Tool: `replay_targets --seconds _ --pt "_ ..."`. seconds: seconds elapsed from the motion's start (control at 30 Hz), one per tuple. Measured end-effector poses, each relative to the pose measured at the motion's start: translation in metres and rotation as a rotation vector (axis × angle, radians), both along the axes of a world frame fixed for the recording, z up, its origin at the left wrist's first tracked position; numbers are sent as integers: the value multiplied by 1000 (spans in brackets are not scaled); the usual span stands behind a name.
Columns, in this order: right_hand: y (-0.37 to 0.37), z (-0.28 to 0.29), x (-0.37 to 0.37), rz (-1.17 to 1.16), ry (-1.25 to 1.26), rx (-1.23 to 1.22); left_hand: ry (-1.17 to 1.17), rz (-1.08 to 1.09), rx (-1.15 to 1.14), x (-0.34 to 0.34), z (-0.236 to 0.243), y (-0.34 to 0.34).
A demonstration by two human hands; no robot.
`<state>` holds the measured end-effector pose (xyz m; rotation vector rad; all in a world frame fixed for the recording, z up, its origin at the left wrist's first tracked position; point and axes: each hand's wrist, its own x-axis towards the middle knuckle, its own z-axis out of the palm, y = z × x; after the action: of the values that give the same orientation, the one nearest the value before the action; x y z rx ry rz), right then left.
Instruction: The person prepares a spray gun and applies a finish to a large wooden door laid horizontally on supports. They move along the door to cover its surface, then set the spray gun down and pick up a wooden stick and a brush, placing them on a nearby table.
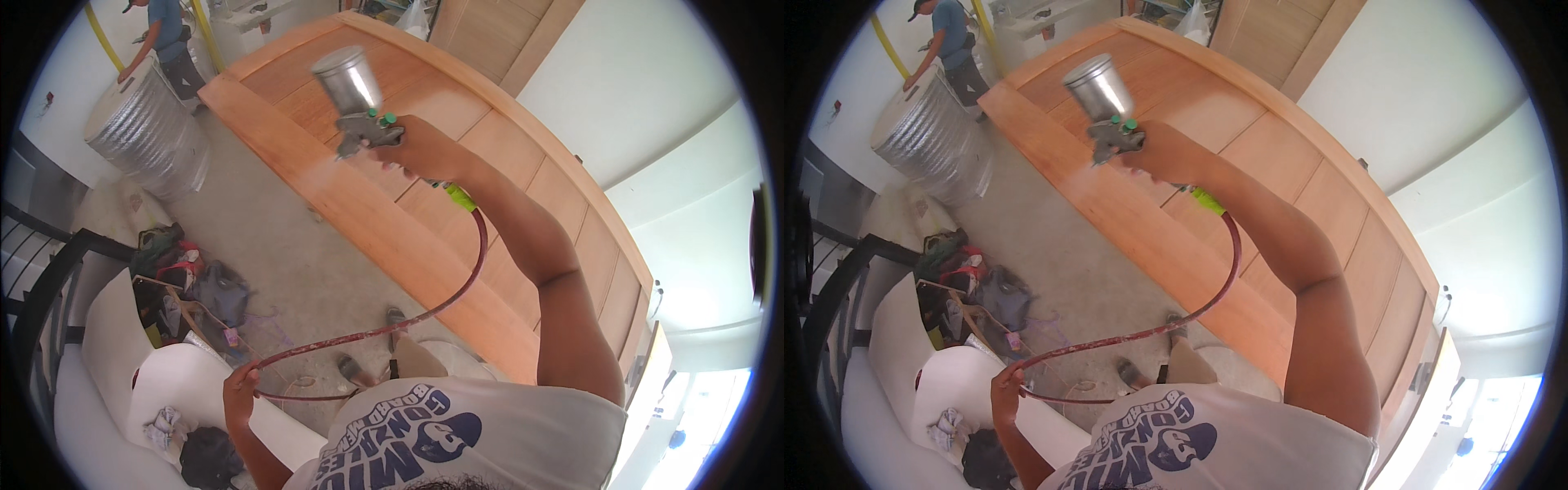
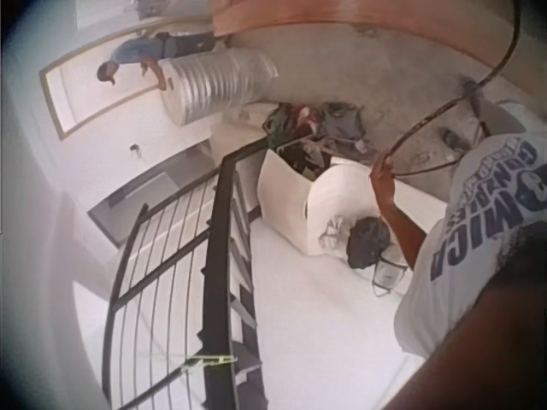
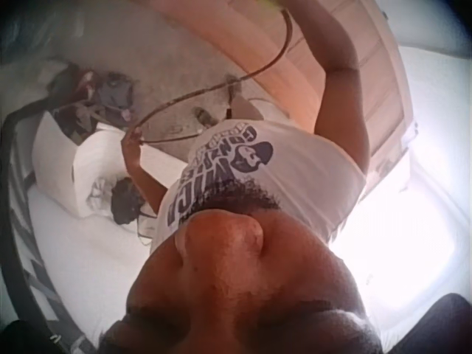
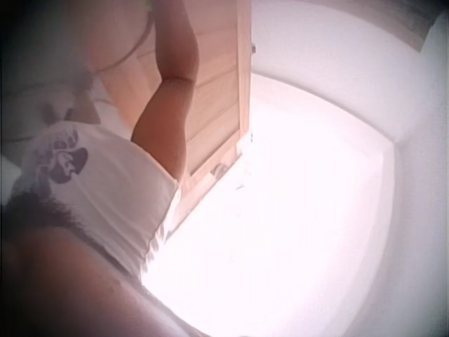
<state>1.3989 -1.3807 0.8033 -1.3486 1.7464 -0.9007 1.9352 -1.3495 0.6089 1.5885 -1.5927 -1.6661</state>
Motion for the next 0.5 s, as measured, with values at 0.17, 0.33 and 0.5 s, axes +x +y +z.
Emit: replay_targets --seconds 0.17,0.33,0.5 --pt "-8 -25 -82 -148 291 -235 -60 -1 -74 -52 27 22" --pt "-19 -56 -163 -281 643 -408 -99 -37 -139 -107 41 35" --pt "12 -38 -185 -186 199 -188 -111 -74 -106 -141 59 45"
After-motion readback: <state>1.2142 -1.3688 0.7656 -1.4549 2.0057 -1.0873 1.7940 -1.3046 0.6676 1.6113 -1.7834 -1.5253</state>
